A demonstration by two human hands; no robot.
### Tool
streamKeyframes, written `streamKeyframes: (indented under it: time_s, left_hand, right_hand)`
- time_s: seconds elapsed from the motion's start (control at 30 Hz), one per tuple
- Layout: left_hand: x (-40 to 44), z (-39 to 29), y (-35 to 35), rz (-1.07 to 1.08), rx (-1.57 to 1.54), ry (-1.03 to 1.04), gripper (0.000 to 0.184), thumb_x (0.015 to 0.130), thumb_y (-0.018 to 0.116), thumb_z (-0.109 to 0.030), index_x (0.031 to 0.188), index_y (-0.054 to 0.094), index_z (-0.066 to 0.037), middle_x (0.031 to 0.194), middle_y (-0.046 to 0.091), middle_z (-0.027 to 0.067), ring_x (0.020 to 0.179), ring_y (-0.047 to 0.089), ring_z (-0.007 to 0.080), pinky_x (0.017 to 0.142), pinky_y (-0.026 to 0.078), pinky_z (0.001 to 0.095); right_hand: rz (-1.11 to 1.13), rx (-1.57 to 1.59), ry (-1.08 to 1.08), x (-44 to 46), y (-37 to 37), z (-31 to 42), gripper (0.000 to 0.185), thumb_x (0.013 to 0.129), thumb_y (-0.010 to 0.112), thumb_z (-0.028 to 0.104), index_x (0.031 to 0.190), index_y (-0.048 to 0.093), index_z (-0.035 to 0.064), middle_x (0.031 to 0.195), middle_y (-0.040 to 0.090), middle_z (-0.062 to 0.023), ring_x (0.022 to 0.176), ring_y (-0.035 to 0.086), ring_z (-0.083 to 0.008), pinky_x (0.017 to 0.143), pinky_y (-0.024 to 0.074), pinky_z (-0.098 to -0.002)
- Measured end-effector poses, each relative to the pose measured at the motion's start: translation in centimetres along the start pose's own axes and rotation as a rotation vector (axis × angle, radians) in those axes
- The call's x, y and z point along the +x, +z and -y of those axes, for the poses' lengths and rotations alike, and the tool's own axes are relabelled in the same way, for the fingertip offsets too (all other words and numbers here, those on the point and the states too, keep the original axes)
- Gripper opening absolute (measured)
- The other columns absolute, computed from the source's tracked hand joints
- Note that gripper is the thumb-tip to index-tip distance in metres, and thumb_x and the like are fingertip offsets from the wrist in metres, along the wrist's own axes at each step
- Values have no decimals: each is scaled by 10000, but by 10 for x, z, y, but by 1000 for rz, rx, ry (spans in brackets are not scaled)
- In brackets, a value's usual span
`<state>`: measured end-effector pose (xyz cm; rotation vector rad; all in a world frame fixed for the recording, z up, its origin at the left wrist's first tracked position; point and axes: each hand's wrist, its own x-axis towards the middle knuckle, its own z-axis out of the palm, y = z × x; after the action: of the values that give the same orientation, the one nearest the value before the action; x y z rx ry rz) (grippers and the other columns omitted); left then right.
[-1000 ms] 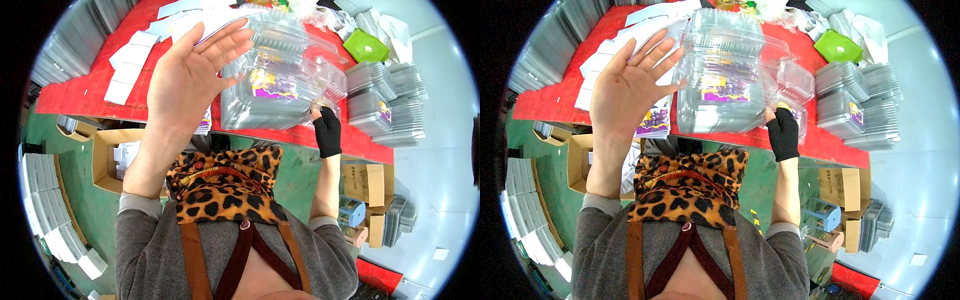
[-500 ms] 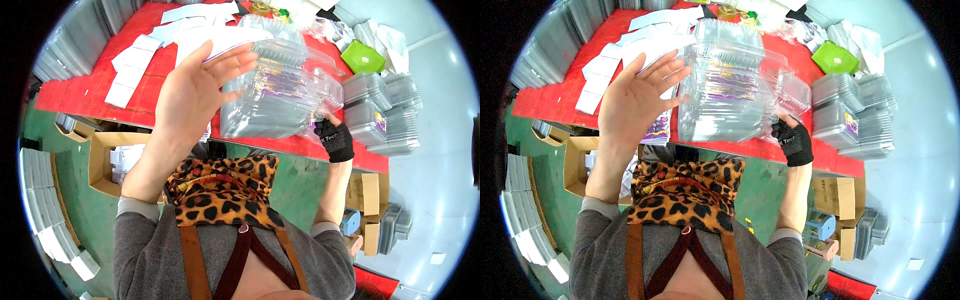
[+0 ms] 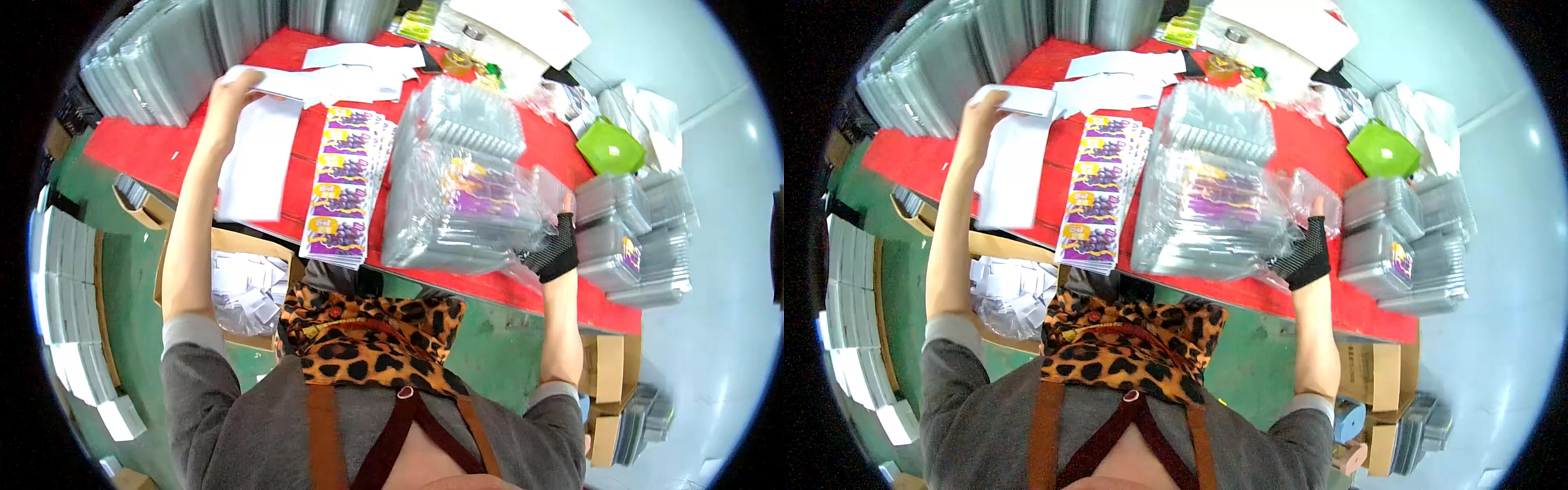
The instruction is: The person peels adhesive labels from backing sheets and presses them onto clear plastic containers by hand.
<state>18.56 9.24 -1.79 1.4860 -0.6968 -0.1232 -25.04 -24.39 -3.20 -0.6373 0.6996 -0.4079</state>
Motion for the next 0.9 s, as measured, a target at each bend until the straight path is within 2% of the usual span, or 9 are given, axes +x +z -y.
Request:
streamKeyframes:
  time_s: [0.1, 0.23, 0.27, 0.4, 0.47, 0.53, 0.7, 0.77, 0.9]
  left_hand:
    - [36, 25, -3, 75, 377, 68, 373, 927, 544, -294, 907, 711, 39, 806, 724, 99, 717, 628, 130, 702, 499, 292]
    - [78, 98, -1, 239, 667, -289, 690, 943, 525, -604, 1063, 732, 43, 1004, 734, 173, 848, 661, 215, 804, 514, 366]
    - [57, 80, 27, 292, 715, -176, 721, 949, 523, -634, 1061, 728, 48, 1033, 730, 180, 924, 664, 242, 863, 506, 366]
    - [-57, -26, 133, 571, 123, 327, 553, 944, 554, -179, 1467, 445, -33, 1508, 455, 156, 1410, 413, 269, 1168, 309, 386]
    - [-92, -53, 154, 797, 188, 610, 719, 822, 687, -211, 1483, 434, -81, 1515, 452, 130, 1426, 396, 296, 1191, 271, 475]
    - [-121, -54, 166, 877, 346, 652, 589, 838, 743, -332, 1367, 583, -128, 1439, 541, 81, 1387, 450, 285, 1177, 262, 553]
    - [-119, -30, 156, 725, 79, 606, 318, 898, 686, -269, 1164, 700, -95, 1292, 655, 72, 1303, 543, 283, 1128, 358, 512]
    - [-105, -3, 153, 405, -82, 297, 169, 897, 682, -172, 1004, 727, -50, 1069, 719, 101, 1085, 643, 289, 945, 499, 412]
    - [-44, 101, 132, -31, 845, 168, 479, 863, 725, -389, 1145, 694, -3, 1247, 644, 196, 1173, 585, 342, 1033, 430, 438]
  right_hand:
    - [153, -45, 42, 4, 6, 4, 822, 864, 490, 776, 1292, 616, 86, 1222, 673, -151, 1067, 645, -314, 953, 510, -481]
    - [117, -53, 66, -5, 23, 4, 835, 861, 504, 772, 1321, 598, 82, 1240, 666, -148, 1088, 641, -326, 957, 508, -494]
    - [93, -84, 50, -6, 30, 3, 834, 862, 505, 770, 1326, 593, 82, 1246, 663, -147, 1092, 640, -327, 963, 505, -496]
    - [126, -86, 65, -1, 26, 9, 868, 868, 499, 767, 1396, 534, 79, 1303, 633, -155, 1132, 631, -328, 985, 499, -487]
    - [146, -67, 89, -8, 34, 6, 898, 869, 497, 766, 1433, 495, 66, 1356, 596, -172, 1171, 619, -319, 1004, 494, -485]
    - [156, -53, 187, -11, 36, 6, 910, 879, 488, 759, 1432, 484, 36, 1368, 582, -188, 1184, 612, -317, 1019, 486, -476]
    - [225, -507, 69, -6, 9, -7, 653, 899, 693, 305, 1422, 467, -15, 1392, 554, -211, 1209, 602, -287, 1023, 498, -416]
    - [220, -474, 36, -11, 15, -9, 680, 866, 702, 187, 1458, 425, 0, 1396, 555, -165, 1235, 578, -253, 1043, 474, -387]
    - [149, -561, -193, -12, 7, -25, 816, 835, 728, 174, 1522, 318, 11, 1453, 484, -118, 1306, 511, -228, 1088, 419, -357]
